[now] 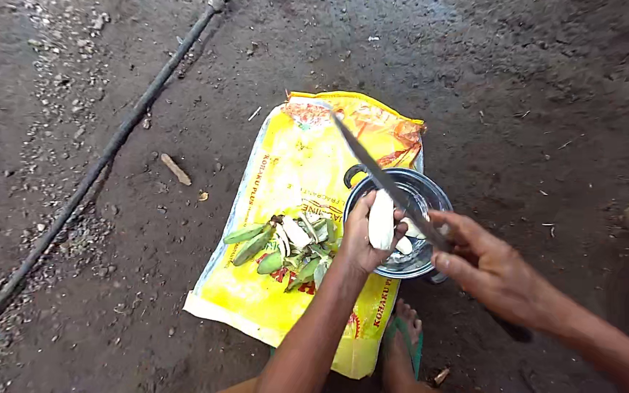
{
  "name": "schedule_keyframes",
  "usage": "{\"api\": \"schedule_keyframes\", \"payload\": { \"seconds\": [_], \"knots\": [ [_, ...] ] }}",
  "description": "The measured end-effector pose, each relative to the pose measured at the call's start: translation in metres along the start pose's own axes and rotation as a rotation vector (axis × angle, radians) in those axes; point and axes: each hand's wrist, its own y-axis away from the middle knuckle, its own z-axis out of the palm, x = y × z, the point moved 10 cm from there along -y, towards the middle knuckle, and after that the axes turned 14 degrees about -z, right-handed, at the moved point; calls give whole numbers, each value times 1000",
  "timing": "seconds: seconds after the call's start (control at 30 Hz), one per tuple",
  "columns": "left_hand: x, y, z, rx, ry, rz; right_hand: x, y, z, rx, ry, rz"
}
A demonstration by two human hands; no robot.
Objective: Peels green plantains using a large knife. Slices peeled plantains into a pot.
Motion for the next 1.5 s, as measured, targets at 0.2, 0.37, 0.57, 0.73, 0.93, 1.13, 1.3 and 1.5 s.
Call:
{"api": "schedule_keyframes", "payload": {
  "seconds": [0.2, 0.37, 0.57, 0.73, 0.93, 1.13, 1.3, 1.5],
  "knots": [
    [-22, -26, -11, -15, 77, 10, 26, 11, 24, 135, -91, -174],
    [-31, -36, -16, -75, 96, -28, 34, 21, 41, 190, -160, -204],
    [-38, -33, -25, -42, 139, 12, 36, 30, 49, 168, -133, -210],
    [-31, -24, -17, -125, 116, 34, 20, 28, 60, 251, -193, -269],
    [-29, -6, -16, -6, 42, 47, 6, 36, 61, 273, -179, -342],
    [-30, 2, -28, 148, 3, 101, 15, 45, 63, 262, -176, -341],
    [-30, 0, -30, 81, 56, 115, 16, 41, 66, 254, -209, -352],
    [-28, 0, -28, 71, 40, 114, 16, 41, 67, 254, -204, -360]
  ]
}}
